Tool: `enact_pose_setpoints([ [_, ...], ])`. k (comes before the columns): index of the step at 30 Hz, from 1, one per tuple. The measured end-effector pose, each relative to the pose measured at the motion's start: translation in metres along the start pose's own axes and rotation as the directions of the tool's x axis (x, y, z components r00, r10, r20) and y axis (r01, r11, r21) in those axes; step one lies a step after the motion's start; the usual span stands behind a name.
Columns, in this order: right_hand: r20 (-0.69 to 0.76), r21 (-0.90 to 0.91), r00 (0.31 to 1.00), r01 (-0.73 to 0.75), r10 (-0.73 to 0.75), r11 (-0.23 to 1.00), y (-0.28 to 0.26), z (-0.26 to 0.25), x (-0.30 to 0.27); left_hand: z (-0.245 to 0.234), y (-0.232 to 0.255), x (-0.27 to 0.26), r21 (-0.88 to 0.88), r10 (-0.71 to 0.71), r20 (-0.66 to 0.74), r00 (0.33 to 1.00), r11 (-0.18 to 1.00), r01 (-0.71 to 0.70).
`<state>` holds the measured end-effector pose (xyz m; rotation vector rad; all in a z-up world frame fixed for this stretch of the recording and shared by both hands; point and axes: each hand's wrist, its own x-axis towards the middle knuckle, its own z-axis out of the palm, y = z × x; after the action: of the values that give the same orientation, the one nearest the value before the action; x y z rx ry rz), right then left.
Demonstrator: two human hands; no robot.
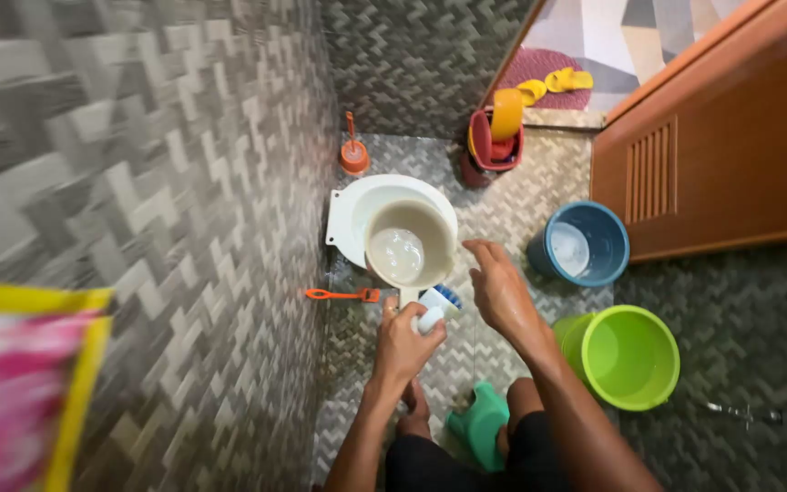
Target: Scrubbing and rinsing a toilet bowl and the surrounding floor area.
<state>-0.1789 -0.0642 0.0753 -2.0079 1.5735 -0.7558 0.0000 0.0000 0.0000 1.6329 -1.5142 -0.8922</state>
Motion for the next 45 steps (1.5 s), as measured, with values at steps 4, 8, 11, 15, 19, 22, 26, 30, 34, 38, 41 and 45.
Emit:
enact_pose_setpoints([
  [4,0.013,0.04,1.0,-0.027,0.027,0.999,-0.004,0.006,-0.013,-0.001,-0.003,-0.017,0.017,0.041,-0.002,0.999,0.999,-0.041],
  [8,-0.017,0.046,0.999,-0.043,0.044,0.998,0.013,0.001,-0.021,0.002,0.003,-0.014,0.024,0.015,0.004,1.0,1.0,-0.015],
  [11,-0.03,0.04,0.998,-0.058,0.059,0.998,0.027,-0.009,-0.032,0.01,0.005,-0.018,0.047,0.071,-0.019,0.997,0.996,-0.07],
  [15,-0.07,0.033,0.996,-0.054,0.056,0.998,0.037,-0.023,-0.04,0.013,0.033,-0.015,0.0,-0.091,0.104,0.99,0.996,0.092],
  [19,-0.084,0.067,0.993,-0.083,0.088,0.994,0.032,-0.023,-0.035,0.019,0.034,-0.021,0.008,0.037,0.065,0.997,0.999,-0.038],
  [22,-0.06,0.083,0.995,-0.069,0.074,0.994,0.018,-0.027,-0.021,0.02,0.031,-0.019,-0.017,-0.124,0.098,0.987,0.992,0.126],
  [26,0.013,0.033,1.0,-0.008,0.007,0.999,0.02,-0.018,-0.002,0.017,0.016,-0.011,-0.001,0.006,-0.13,0.992,1.0,-0.006],
  [30,0.093,0.052,0.996,0.003,-0.008,0.999,0.028,-0.012,0.028,0.016,0.017,0.007,0.016,-0.081,-0.24,0.967,0.996,0.087],
  [34,0.267,0.003,0.962,-0.062,0.059,0.998,0.04,-0.01,0.082,0.037,0.024,0.039,0.075,0.116,-0.435,0.893,0.993,-0.092],
  [38,0.31,0.079,0.94,0.127,-0.145,0.989,0.117,0.017,0.164,0.065,0.04,0.092,-0.02,-0.196,-0.446,0.873,0.978,0.209],
  [41,0.359,0.146,0.886,0.259,-0.295,0.955,0.172,0.017,0.23,0.098,0.058,0.126,-0.102,-0.263,-0.557,0.788,0.963,0.25],
  [45,0.426,0.126,0.82,0.365,-0.383,0.922,0.226,0.011,0.3,0.134,0.093,0.163,-0.296,-0.456,-0.614,0.645,0.89,0.347],
])
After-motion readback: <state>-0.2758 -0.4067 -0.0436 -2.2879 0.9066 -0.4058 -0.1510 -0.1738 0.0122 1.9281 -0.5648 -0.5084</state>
